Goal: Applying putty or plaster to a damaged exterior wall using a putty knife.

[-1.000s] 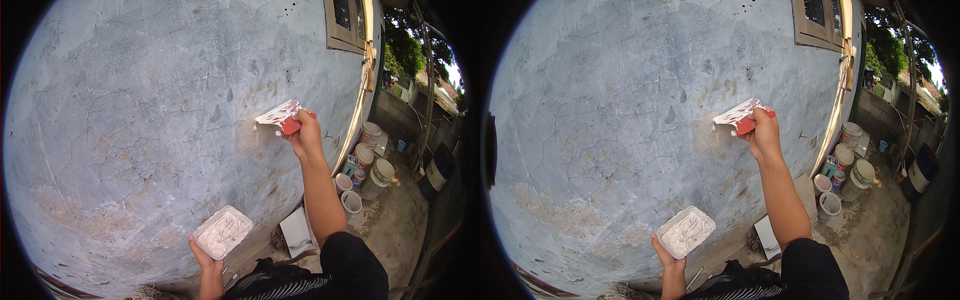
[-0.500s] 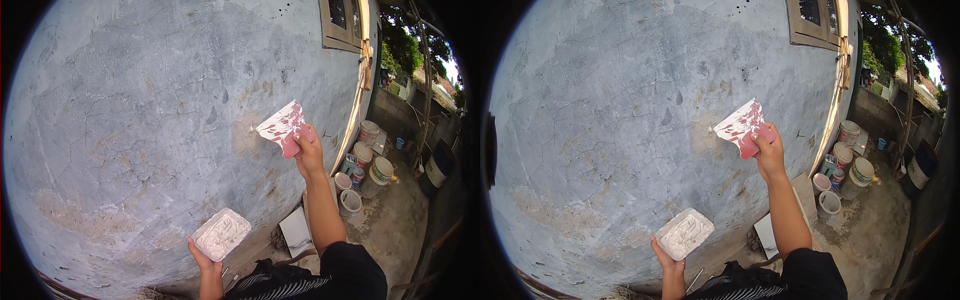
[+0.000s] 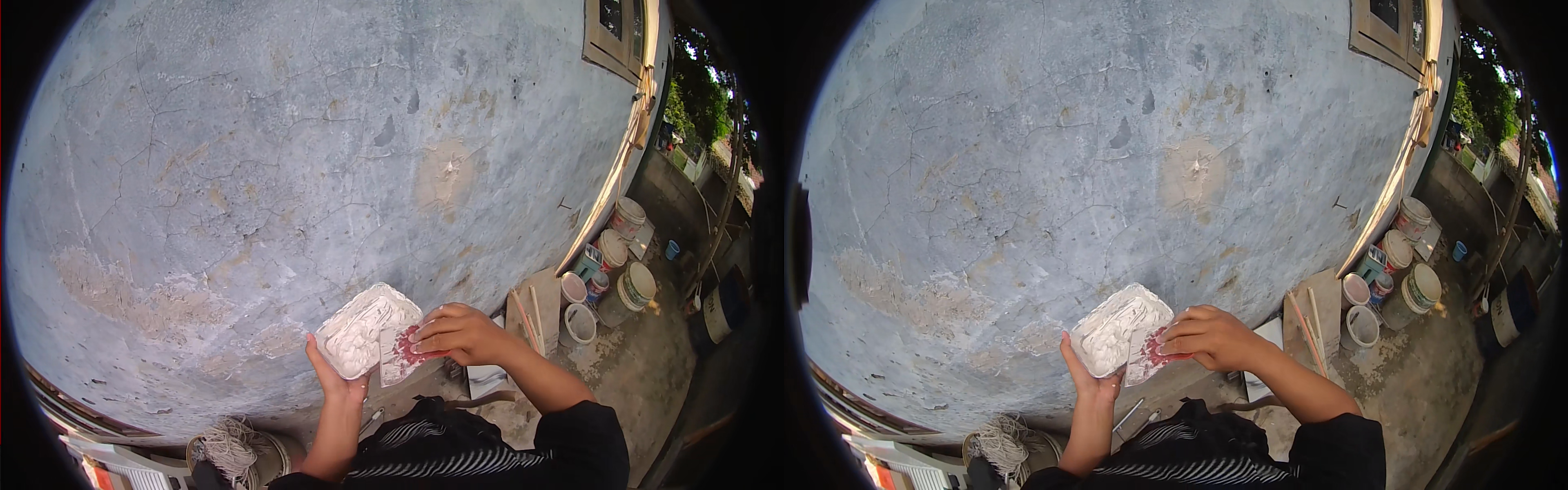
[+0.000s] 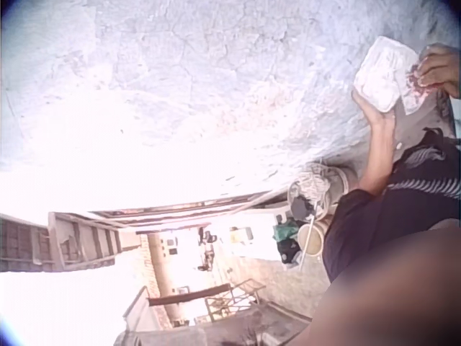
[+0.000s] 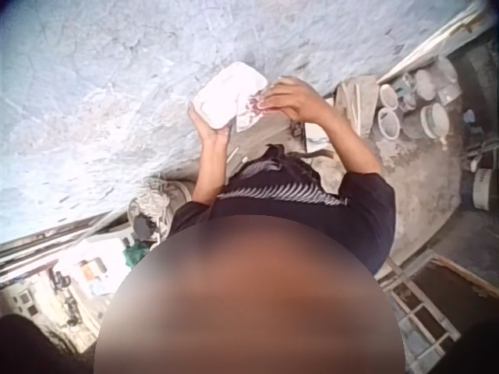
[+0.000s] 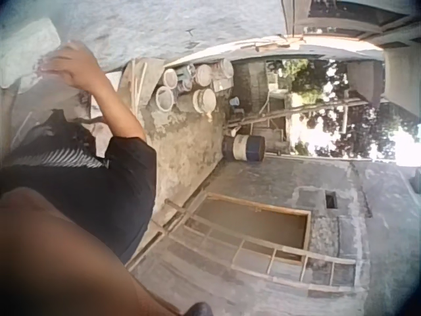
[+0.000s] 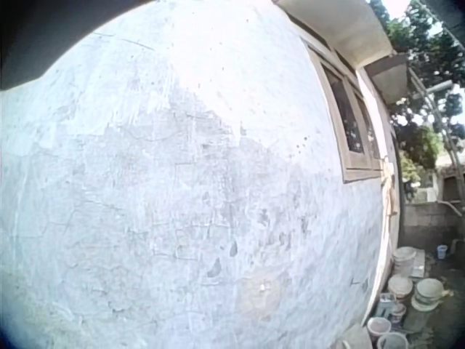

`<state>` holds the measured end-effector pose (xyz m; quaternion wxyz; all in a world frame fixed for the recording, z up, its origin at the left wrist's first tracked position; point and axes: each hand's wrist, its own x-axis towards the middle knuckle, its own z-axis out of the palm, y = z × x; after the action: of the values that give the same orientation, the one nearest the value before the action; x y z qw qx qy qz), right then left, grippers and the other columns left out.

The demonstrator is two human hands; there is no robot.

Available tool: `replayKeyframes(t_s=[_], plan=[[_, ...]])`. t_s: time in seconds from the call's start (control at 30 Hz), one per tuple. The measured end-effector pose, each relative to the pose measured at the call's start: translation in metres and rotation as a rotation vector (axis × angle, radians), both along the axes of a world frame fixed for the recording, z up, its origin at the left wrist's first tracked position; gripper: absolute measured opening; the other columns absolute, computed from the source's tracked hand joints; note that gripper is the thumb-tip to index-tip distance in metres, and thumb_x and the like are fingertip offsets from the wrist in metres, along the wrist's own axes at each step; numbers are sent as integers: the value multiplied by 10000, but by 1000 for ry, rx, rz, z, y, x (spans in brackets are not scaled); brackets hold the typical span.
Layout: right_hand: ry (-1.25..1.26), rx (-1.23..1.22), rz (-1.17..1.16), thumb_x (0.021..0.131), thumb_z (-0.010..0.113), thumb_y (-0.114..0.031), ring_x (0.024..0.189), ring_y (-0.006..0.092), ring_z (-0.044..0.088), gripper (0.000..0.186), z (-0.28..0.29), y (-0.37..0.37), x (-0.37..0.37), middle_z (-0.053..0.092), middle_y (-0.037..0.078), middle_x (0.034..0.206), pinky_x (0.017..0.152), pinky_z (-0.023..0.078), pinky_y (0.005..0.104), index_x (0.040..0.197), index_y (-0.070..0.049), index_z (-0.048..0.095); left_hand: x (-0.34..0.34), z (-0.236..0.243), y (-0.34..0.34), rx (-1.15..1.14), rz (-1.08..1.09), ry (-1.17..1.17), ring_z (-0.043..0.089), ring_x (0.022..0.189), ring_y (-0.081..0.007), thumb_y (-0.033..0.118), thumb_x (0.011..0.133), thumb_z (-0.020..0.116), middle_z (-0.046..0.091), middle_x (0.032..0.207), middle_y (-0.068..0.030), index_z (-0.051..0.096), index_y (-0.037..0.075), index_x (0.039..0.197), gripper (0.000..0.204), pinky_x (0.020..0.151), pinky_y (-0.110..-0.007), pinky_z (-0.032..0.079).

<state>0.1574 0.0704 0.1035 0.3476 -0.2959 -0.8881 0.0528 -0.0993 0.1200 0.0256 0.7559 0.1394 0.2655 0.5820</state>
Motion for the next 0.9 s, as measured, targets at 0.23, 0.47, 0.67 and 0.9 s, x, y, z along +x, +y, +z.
replayKeyframes(t_s=[0.23, 0.47, 0.67, 0.9], plan=[[109, -172, 67, 763, 684, 42, 1066, 296, 675, 346, 4, -12, 15, 741, 52, 1148, 943, 521, 400, 1062, -106, 777, 9, 4, -14, -64, -53, 2, 536, 1328, -407, 752, 938, 326, 521, 1494, -163, 422, 103, 1522, 878, 1003, -667, 458], [673, -383, 32, 893, 670, 31, 933, 216, 687, 178, -3, -1, 65, 743, 97, 1025, 876, 530, 339, 1062, -13, 704, 3, 1, -18, -59, -43, 55, 517, 1327, -481, 779, 918, 314, 483, 1526, -182, 374, 118, 1553, 919, 951, -740, 454], [1203, -292, -244, 1006, 652, -126, 913, 101, 655, 153, 31, 48, 83, 724, 47, 1005, 808, 535, 289, 1112, -17, 657, 4, -3, -27, -12, -48, -8, 534, 1308, -483, 794, 899, 332, 488, 1522, -181, 364, 130, 1562, 939, 899, -743, 479], [1082, -254, -233, 1006, 656, -142, 845, 81, 644, 182, 74, 103, 49, 737, 53, 990, 739, 525, 263, 1104, 11, 669, 11, 2, -36, -23, -55, 43, 530, 1313, -485, 798, 896, 315, 490, 1525, -172, 384, 143, 1556, 932, 894, -745, 477]])
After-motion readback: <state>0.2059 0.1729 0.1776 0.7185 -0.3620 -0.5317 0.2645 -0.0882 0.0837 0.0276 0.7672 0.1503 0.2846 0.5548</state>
